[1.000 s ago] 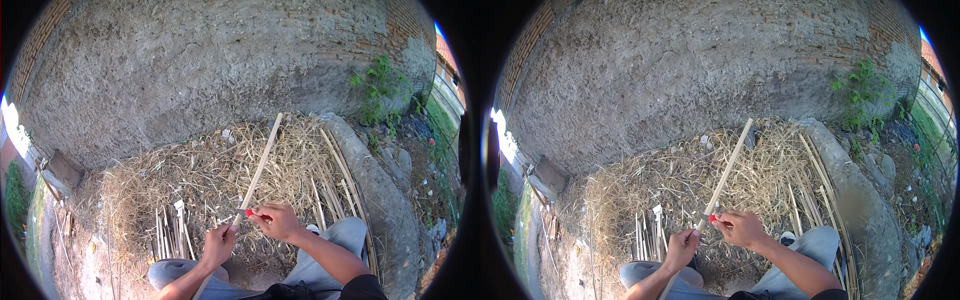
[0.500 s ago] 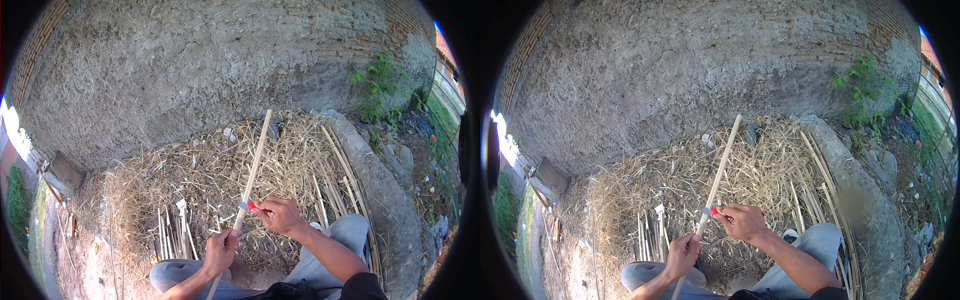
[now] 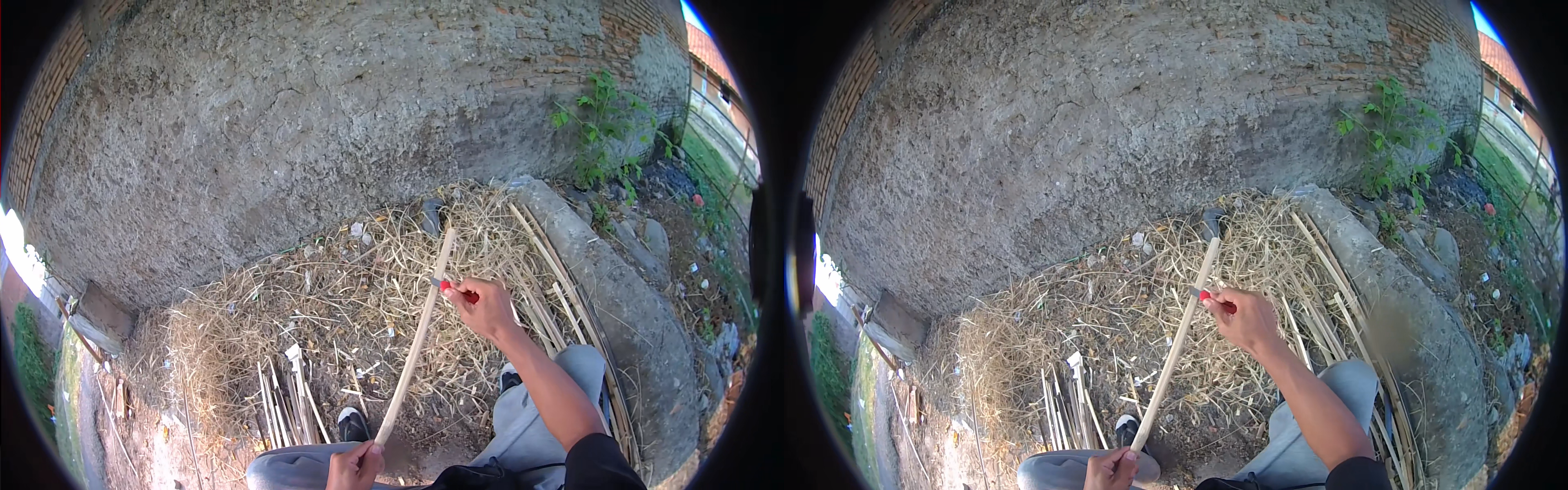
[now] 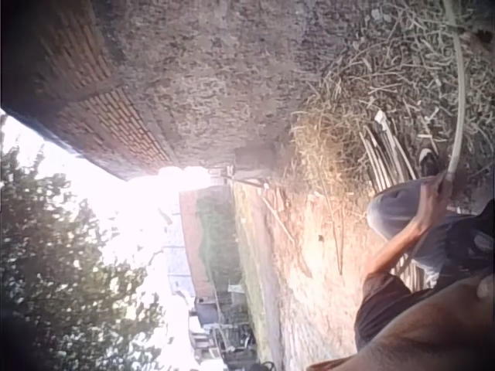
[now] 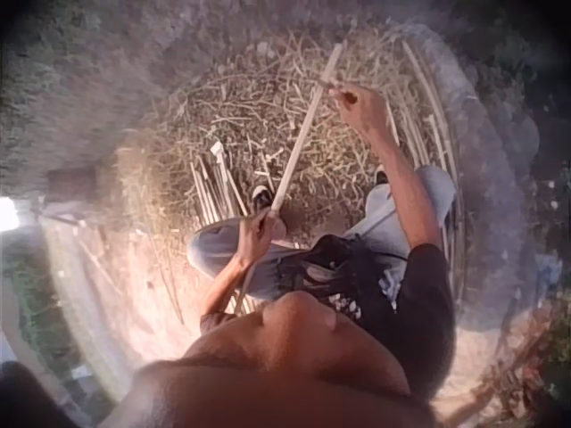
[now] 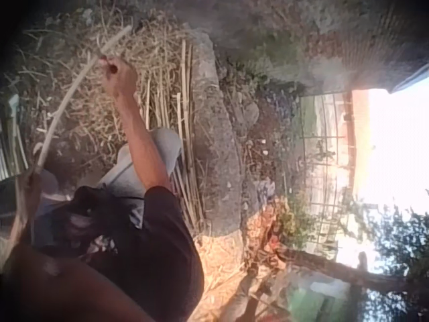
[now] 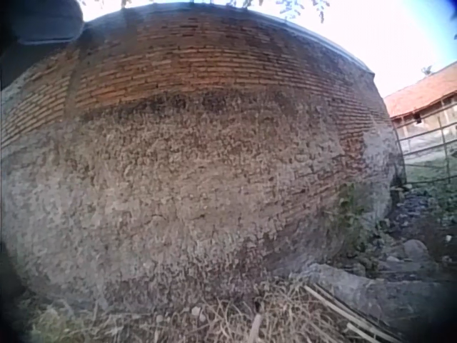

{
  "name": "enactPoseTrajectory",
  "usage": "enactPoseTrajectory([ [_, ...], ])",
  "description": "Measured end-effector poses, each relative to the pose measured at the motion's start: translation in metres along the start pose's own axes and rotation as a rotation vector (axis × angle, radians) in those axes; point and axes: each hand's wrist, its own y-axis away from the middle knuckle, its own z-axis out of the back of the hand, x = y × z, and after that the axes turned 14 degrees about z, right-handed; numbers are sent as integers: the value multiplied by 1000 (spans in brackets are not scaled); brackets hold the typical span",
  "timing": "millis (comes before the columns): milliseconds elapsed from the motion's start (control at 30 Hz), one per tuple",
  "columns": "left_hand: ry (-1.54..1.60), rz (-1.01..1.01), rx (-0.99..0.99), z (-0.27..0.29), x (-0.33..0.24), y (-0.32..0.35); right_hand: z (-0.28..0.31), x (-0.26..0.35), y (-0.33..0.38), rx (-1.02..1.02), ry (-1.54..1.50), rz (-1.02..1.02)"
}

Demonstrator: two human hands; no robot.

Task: The person shaves a wooden stick with a utility knife and bends the stick with both hands.

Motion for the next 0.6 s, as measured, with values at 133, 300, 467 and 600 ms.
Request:
enactPoseTrajectory([
  [133,-106,68,14,8,29,31,6,-9,2,24,82,-147],
  [300,-61,112,-94,21,63,66,4,-14,6,33,74,-123],
  [467,-294,-6,-112,35,68,81,17,-41,5,14,179,-305],
  [600,-204,58,-211,37,75,77,11,-29,4,-40,9,-400],
])
